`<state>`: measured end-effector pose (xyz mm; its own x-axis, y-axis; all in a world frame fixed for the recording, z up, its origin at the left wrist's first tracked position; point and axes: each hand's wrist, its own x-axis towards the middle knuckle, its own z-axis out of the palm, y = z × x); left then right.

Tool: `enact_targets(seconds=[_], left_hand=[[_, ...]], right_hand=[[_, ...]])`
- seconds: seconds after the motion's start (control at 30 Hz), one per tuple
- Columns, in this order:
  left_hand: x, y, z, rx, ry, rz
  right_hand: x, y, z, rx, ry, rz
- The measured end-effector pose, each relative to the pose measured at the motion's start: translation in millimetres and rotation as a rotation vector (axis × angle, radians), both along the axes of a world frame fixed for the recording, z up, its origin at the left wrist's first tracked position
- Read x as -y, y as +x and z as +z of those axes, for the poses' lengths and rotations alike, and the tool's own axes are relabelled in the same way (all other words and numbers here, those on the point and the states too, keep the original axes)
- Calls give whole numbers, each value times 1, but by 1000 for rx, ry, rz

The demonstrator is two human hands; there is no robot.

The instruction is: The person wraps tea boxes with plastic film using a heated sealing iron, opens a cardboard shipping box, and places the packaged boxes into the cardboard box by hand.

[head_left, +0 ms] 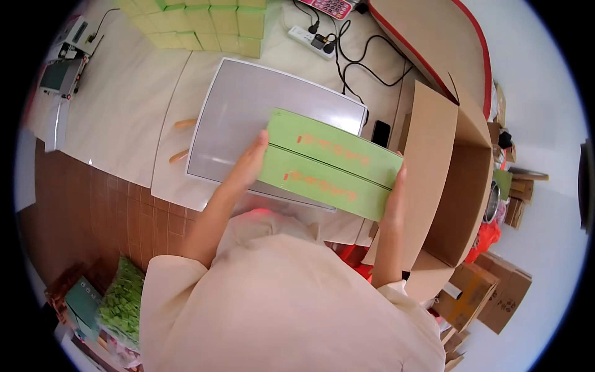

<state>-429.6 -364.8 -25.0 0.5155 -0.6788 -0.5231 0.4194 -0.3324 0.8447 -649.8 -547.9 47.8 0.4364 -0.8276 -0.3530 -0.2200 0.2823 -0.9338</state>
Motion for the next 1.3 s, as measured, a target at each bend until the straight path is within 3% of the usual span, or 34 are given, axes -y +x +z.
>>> enact_targets(seconds=[0.07, 0.27, 0.47, 0.57, 0.63, 0.87, 0.93, 1.03, 1.13, 1.23, 1.3], left_hand=[[0, 2, 0, -10, -38, -23], [-30, 44, 9, 119, -53, 37], [-78, 86, 22, 206, 192, 129], [-122, 118, 12, 196, 149, 241], [-135, 133, 33, 10, 171, 389], [-104, 114, 82, 140, 231, 280], [-85, 107, 92, 348, 224, 168], [-56, 107, 75, 207, 167, 83], [-24, 91, 53, 226, 18, 50], [4, 66, 48, 370, 120, -54], [15, 56, 36, 294, 67, -96]], right_hand=[[0, 7, 9, -64, -38, -5], [-1, 40, -33, -149, -91, 122], [-45, 114, -40, -141, -106, 275], [-75, 150, -93, 74, -366, 338], [-98, 170, -80, 129, -320, 389], [-82, 154, -68, 146, -235, 274], [-70, 135, -73, 92, -241, 240], [-53, 107, -71, 47, -264, 183], [-36, 73, -75, -72, -361, 104], [-29, 40, -68, -82, -336, 21], [-30, 30, -63, -99, -331, 7]])
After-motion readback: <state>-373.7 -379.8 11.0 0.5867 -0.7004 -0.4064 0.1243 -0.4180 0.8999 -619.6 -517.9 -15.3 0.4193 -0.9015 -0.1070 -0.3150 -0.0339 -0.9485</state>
